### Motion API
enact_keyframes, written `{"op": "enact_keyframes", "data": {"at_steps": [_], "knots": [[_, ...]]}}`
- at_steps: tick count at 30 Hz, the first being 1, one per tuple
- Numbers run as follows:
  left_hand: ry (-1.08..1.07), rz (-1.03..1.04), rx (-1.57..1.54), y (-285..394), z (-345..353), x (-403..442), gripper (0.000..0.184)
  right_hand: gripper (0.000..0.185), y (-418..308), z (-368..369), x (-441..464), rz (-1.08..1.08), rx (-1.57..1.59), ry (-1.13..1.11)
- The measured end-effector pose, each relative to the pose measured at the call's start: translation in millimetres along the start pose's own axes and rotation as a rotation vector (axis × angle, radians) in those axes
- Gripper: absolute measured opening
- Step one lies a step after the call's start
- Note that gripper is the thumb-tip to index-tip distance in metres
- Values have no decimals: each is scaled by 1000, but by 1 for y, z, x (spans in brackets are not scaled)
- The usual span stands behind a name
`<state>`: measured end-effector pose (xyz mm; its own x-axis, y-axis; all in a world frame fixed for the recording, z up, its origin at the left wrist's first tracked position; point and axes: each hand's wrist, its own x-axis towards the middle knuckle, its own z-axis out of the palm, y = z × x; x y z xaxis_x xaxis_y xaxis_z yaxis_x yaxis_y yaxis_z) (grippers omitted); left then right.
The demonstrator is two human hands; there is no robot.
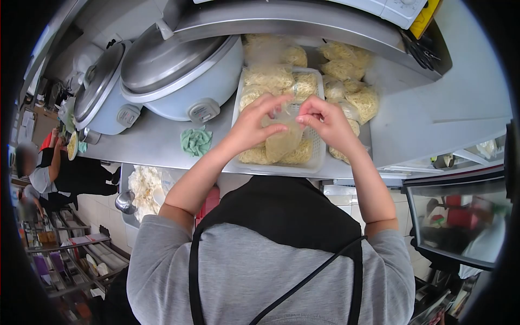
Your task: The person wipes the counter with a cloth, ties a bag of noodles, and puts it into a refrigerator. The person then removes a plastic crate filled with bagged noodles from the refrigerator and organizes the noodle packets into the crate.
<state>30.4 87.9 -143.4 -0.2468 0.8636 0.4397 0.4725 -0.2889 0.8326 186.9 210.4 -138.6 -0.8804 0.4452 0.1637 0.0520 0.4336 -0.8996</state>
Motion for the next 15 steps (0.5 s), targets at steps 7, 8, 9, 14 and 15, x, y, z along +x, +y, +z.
{"op": "enact_keyframes", "data": {"at_steps": [7,8,9,14,15], "knots": [[-185,322,618,13,-35,0,10,19,-9,-14,-17,-290,-863,-121],[-141,416,671,14,-38,-2,10,17,-12,-17,-19,-281,-1020,-142],[-144,418,668,12,-40,-5,10,17,-22,-21,-21,-277,-1021,-140],[-374,-179,216,7,-31,-11,12,23,-32,-9,-11,-420,-1004,198],[-376,-176,215,6,-29,-12,12,24,-22,-2,-8,-497,-969,270]]}}
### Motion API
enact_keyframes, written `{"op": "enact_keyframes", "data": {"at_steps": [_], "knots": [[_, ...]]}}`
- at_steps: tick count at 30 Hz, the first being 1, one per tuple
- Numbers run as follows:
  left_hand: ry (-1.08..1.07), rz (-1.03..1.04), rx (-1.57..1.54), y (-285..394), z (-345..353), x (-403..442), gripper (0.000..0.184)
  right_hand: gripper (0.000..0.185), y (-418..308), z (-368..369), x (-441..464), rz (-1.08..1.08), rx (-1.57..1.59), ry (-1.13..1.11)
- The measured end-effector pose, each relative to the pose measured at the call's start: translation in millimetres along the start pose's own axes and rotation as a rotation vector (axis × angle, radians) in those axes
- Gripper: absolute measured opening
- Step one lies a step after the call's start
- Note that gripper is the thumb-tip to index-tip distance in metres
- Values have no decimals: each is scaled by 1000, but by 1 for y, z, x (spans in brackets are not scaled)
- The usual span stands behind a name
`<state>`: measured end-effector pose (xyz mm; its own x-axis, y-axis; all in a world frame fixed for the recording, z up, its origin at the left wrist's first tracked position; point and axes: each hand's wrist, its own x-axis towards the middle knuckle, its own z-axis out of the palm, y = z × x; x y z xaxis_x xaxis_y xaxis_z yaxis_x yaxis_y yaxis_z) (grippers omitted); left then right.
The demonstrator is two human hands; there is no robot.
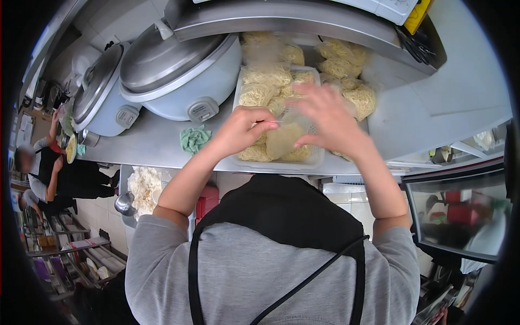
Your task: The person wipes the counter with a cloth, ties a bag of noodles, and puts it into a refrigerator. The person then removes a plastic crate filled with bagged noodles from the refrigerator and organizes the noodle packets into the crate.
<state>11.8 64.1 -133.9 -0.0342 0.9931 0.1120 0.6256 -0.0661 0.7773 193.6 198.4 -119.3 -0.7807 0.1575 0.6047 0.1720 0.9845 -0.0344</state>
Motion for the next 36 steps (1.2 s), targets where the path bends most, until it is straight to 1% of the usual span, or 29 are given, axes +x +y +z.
{"op": "enact_keyframes", "data": {"at_steps": [2,3,4,5,6,7,8,9,11,12,14,15,17,20,21,23,24,25,26,27,28,29,30,32,33,34,35,36], "knots": [[59,-46,-273,-7,9,3,14,15,1,35,-12,-85,155,-343],[59,-41,-271,-12,17,7,14,15,0,36,-11,-86,151,-340],[253,43,-453,-18,27,13,16,11,-1,37,-10,-7,219,-312],[350,84,-546,-21,34,16,17,9,-3,38,-6,71,288,-281],[445,134,-631,-25,42,20,19,9,-8,39,-4,70,285,-277],[402,149,-441,-25,51,17,22,7,-14,41,-2,207,358,-200],[377,155,-347,-28,57,19,23,7,-19,42,0,345,430,-123],[355,165,-253,-32,64,20,25,7,-21,48,1,346,427,-121],[132,-219,-448,-42,73,26,25,10,-22,62,-1,480,882,91],[131,-219,-447,-44,78,28,25,10,-26,54,1,480,882,93],[171,-181,-566,-45,86,31,22,14,-38,26,8,890,1530,103],[171,-182,-566,-51,92,32,22,14,-40,18,9,891,1531,103],[271,104,-469,-63,102,34,16,16,-40,5,6,943,1688,156],[328,49,-492,-41,95,27,12,18,-33,-7,0,910,1678,210],[328,48,-493,-40,95,28,12,15,-15,-8,-10,811,1605,89],[472,219,-339,-39,95,32,12,15,4,-8,-19,709,1528,-33],[474,220,-337,-37,92,33,12,19,5,-10,-17,651,1371,241],[491,132,-339,-32,87,35,12,25,5,-11,-17,586,1197,503],[507,43,-341,-27,83,37,12,25,8,-7,-21,587,1197,503],[506,43,-343,-23,79,41,12,34,12,1,-29,670,1311,403],[578,112,-331,-19,77,48,12,43,14,9,-37,754,1422,299],[649,180,-318,-15,75,54,13,50,8,18,-44,776,1461,154],[647,179,-319,-10,72,58,13,50,5,23,-42,779,1461,154],[605,224,-149,-5,67,66,15,44,5,32,-37,936,1297,41],[604,221,-150,-6,65,72,15,36,8,37,-35,928,1325,149],[561,254,-171,-7,62,78,16,36,10,39,-33,929,1326,147],[518,287,-192,-7,61,81,17,33,12,41,-32,931,1393,249],[518,285,-192,-4,57,81,17,30,15,43,-30,930,1458,354]]}}
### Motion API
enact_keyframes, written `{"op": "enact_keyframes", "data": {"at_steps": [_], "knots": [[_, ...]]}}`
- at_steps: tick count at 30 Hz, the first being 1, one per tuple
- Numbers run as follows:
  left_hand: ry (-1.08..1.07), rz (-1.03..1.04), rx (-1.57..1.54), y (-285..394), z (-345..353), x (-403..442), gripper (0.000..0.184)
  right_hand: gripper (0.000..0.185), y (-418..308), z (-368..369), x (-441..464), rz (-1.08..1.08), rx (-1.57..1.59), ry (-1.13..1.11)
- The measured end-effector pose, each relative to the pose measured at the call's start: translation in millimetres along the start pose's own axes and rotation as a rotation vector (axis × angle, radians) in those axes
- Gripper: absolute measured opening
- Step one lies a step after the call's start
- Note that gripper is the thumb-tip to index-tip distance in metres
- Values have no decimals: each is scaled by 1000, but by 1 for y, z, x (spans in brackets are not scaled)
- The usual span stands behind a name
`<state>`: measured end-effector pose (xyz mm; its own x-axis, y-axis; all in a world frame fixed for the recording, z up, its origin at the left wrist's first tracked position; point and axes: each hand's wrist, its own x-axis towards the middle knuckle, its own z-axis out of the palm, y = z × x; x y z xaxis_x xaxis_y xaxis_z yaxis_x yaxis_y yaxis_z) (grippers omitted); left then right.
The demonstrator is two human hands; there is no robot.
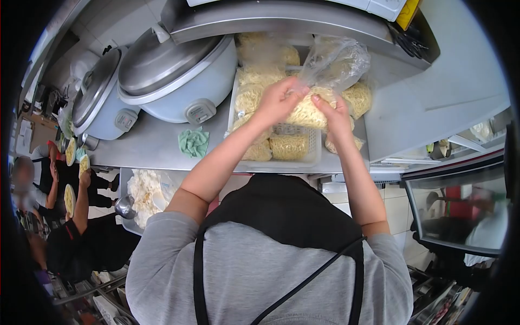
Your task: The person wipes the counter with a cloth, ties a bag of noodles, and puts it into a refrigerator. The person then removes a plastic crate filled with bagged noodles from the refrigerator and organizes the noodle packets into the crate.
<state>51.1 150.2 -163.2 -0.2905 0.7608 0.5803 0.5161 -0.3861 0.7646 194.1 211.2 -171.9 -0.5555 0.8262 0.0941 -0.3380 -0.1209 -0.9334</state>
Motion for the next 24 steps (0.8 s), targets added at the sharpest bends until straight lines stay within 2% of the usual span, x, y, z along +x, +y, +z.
{"op": "enact_keyframes", "data": {"at_steps": [2,3,4,5,7,8,9,10,11,13,14,15,16,17,19,20,22,23,24], "knots": [[-271,-300,-432,8,-10,5,16,27,4,-4,7,15,70,20],[-269,-302,-432,5,-12,4,16,28,10,-6,11,-155,-183,8],[-315,-507,-509,0,-15,3,15,30,16,-8,13,-325,-436,-6],[-359,-713,-584,-7,-18,2,15,30,23,-11,15,-324,-436,-9],[-418,-777,-667,-43,-26,-2,18,35,31,-15,17,-382,-713,-150],[-479,-839,-749,-58,-29,-5,22,35,28,-13,16,-384,-711,-151],[-477,-838,-746,-64,-30,-8,22,39,22,-10,13,-624,-1007,-207],[-346,-953,-871,-69,-30,-11,20,43,17,-8,12,-867,-1300,-262],[-209,-1066,-995,-74,-30,-14,18,43,16,-7,14,-868,-1298,-263],[-151,-1133,-1002,-70,-27,-16,21,48,14,-11,15,-884,-1609,-538],[-95,-1196,-1008,-67,-26,-17,24,48,19,-16,20,-881,-1607,-543],[-90,-1197,-1007,-58,-30,-15,24,51,26,-23,29,-645,-1471,-562],[-119,-1149,-847,-46,-37,-12,29,53,30,-27,37,-417,-1326,-572],[-146,-1096,-688,-40,-43,-9,34,53,32,-31,45,-420,-1322,-573],[-195,-1019,-650,-58,-65,-10,36,53,32,-34,59,-166,-1288,-638],[-243,-947,-615,-66,-76,-12,40,53,38,-33,67,-167,-1285,-639],[-250,-913,-640,-65,-87,-9,39,52,63,-28,80,103,-1198,-736],[-235,-909,-648,-64,-91,-6,37,52,81,-27,84,103,-1195,-740],[-220,-904,-657,-65,-93,-3,36,50,103,-27,88,219,-1334,-826]]}}
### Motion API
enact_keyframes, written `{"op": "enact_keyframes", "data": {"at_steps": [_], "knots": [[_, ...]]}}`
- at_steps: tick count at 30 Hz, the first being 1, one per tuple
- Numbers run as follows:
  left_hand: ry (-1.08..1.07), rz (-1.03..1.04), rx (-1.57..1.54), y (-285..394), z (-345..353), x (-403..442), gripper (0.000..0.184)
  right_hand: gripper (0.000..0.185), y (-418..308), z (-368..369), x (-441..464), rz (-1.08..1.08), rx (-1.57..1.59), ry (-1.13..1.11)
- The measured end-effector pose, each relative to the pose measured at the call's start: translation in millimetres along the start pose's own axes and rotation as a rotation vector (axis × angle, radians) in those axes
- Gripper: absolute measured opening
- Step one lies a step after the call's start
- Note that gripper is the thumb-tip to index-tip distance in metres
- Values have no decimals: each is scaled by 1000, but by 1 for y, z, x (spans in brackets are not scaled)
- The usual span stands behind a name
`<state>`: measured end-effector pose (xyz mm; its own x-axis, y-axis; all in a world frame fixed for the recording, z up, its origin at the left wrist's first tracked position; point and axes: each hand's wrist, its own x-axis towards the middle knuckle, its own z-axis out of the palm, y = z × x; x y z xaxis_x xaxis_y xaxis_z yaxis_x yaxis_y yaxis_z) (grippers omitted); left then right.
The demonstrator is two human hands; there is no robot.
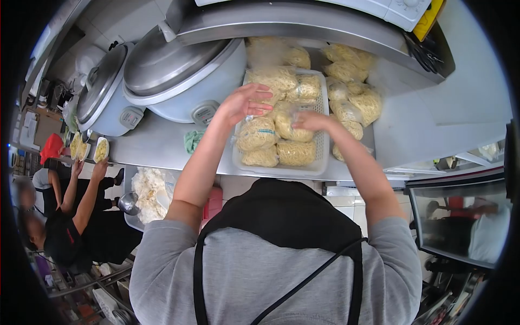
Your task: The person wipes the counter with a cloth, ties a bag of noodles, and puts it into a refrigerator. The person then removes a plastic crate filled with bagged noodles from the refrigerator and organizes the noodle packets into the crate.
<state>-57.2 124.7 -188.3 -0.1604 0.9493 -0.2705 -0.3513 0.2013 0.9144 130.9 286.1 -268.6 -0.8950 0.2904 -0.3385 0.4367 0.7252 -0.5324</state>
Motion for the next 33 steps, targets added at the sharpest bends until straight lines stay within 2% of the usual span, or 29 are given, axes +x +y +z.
{"op": "enact_keyframes", "data": {"at_steps": [1,2,4,5,7,9,11,13,14,16,19,21,23,27,29,31,33], "knots": [[2,-1,-1,2,-2,3,36,49,-1,6,7,84,-110,-140],[29,16,49,4,-4,8,35,49,0,10,12,84,-109,-143],[53,31,99,9,-8,21,33,46,-7,9,15,182,-406,-101],[112,42,211,12,-9,31,34,46,-8,7,13,185,-406,-102],[167,54,321,16,-17,61,34,42,-22,-3,-4,-8,-452,81],[289,249,501,17,-31,107,31,41,-7,34,4,30,-432,51],[386,337,650,28,-28,154,30,41,-4,45,1,78,-416,30],[457,351,756,34,-20,192,29,43,-16,35,-17,35,-205,147],[482,356,805,36,-15,209,28,43,-20,33,-29,46,-206,160],[534,353,855,41,-5,234,27,41,-27,25,-54,-108,-87,540],[573,391,832,42,3,255,26,32,-35,3,-85,-107,26,642],[545,460,714,46,7,260,25,28,-18,-4,-98,-60,70,640],[444,556,410,48,12,255,24,25,-7,-14,-114,-11,116,635],[19,593,-324,61,34,215,22,23,2,-49,-138,28,220,760],[-129,522,-454,61,49,191,22,25,3,-67,-138,64,258,810],[-175,434,-376,60,67,166,21,26,2,-88,-130,16,277,889],[-30,333,352,55,81,148,22,27,-3,-105,-120,-34,260,1024]]}}
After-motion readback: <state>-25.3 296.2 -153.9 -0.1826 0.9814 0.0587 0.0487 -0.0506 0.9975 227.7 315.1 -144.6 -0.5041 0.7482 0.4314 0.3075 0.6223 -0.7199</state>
